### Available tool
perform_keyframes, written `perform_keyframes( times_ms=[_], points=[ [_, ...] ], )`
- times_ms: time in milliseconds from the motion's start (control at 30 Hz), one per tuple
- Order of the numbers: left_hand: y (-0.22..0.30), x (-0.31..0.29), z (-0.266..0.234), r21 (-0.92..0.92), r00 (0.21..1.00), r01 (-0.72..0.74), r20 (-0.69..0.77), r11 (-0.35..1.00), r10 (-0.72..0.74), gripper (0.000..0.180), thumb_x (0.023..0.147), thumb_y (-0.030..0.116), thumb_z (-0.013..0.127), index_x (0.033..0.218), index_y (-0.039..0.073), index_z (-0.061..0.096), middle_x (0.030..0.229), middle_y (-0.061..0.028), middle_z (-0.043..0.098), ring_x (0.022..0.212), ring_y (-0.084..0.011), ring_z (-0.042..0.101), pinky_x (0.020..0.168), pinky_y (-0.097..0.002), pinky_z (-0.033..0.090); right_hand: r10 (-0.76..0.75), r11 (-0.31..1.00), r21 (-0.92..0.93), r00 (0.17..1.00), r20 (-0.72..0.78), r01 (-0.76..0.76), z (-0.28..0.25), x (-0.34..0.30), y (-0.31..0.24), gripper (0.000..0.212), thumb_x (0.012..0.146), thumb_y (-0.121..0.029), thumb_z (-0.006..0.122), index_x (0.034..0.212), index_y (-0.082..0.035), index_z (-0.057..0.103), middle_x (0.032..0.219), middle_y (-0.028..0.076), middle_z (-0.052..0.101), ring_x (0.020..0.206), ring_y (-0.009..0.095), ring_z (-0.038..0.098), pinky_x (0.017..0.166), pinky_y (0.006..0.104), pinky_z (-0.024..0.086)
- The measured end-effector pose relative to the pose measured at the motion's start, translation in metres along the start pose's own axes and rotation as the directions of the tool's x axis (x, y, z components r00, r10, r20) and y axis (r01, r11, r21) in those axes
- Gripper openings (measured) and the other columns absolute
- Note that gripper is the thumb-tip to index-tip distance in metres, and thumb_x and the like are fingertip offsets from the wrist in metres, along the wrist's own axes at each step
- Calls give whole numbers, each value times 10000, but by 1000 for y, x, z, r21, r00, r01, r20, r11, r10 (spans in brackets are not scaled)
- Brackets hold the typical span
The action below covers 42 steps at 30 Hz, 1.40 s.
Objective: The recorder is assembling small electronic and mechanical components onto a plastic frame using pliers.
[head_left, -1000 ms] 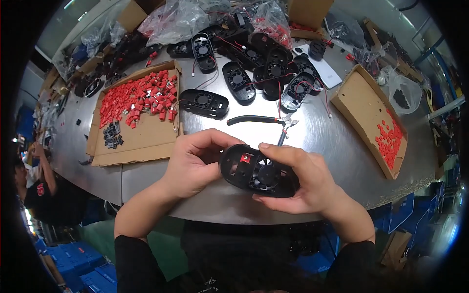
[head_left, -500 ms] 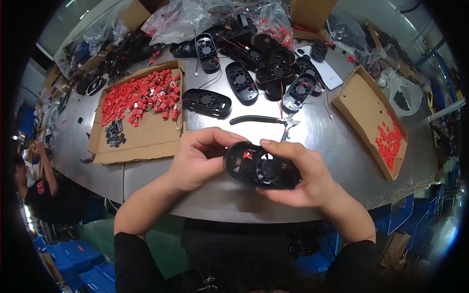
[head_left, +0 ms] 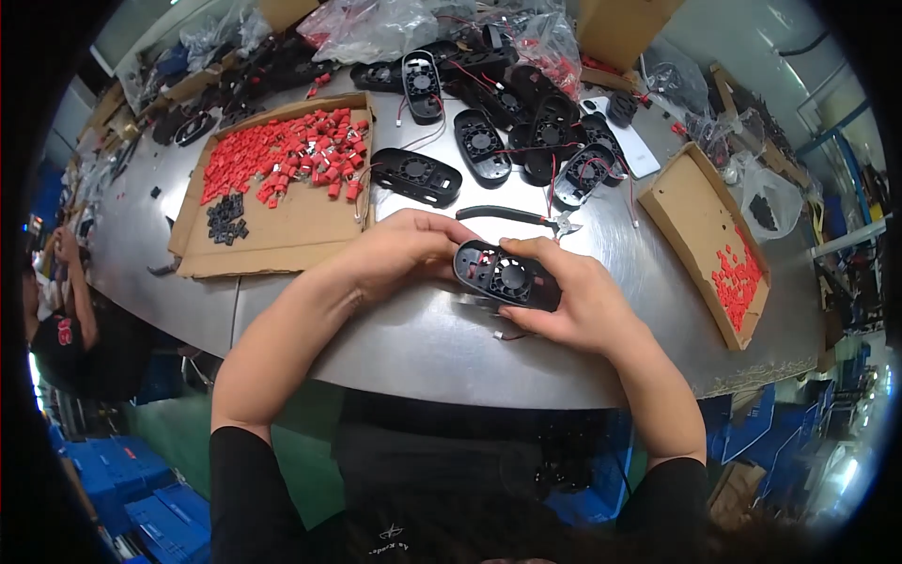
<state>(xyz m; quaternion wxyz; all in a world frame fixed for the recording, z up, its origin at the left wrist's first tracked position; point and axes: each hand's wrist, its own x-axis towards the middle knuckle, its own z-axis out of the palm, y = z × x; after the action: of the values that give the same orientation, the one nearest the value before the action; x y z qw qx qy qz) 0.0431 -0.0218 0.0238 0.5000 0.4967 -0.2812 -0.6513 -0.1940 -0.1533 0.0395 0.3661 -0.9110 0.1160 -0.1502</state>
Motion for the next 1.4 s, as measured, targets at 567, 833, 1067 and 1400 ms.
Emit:
perform_keyframes(
  times_ms=[567, 833, 1067, 1400],
  points=[
    [-7, 5, 1, 726, 863, -435, 168, 532, 477, 305, 917, 208, 706, 1156, 19, 695, 937, -126, 707, 875, -237, 639, 782, -373, 509, 11, 993, -119, 995, 104, 2, 1, 7, -4, 631, 799, -298, 836, 1362, -111, 620, 1176, 125, 726, 889, 320, 734, 788, 382, 599],
    [-14, 9, -3, 805, 735, -562, 381, 190, 561, 557, 740, 471, 867, 1044, 36, 696, 989, -117, 651, 993, -331, 599, 851, -423, 517, 51, 993, -115, 979, 196, -29, -5, 7, 5, 689, 713, -168, 907, 1320, 8, 633, 1265, 186, 712, 1117, 314, 727, 913, 365, 570],
    [-21, 16, -4, 786, 720, -576, 356, 226, 596, 573, 695, 454, 900, 1084, 80, 709, 867, -66, 619, 825, -302, 593, 731, -411, 479, 23, 996, -92, 983, 181, -6, -6, 13, 8, 674, 689, -208, 926, 1296, -64, 670, 1039, 115, 717, 748, 265, 708, 648, 339, 562],
    [-19, 19, -1, 800, 718, -559, 336, 217, 610, 546, 727, 505, 867, 1041, 85, 717, 817, -61, 614, 813, -291, 607, 734, -409, 481, -23, 1000, 2, 997, -72, 23, -35, 16, 53, 447, 875, -58, 606, 1320, -31, 637, 1454, 209, 574, 1209, 269, 619, 993, 364, 494]
  ],
)
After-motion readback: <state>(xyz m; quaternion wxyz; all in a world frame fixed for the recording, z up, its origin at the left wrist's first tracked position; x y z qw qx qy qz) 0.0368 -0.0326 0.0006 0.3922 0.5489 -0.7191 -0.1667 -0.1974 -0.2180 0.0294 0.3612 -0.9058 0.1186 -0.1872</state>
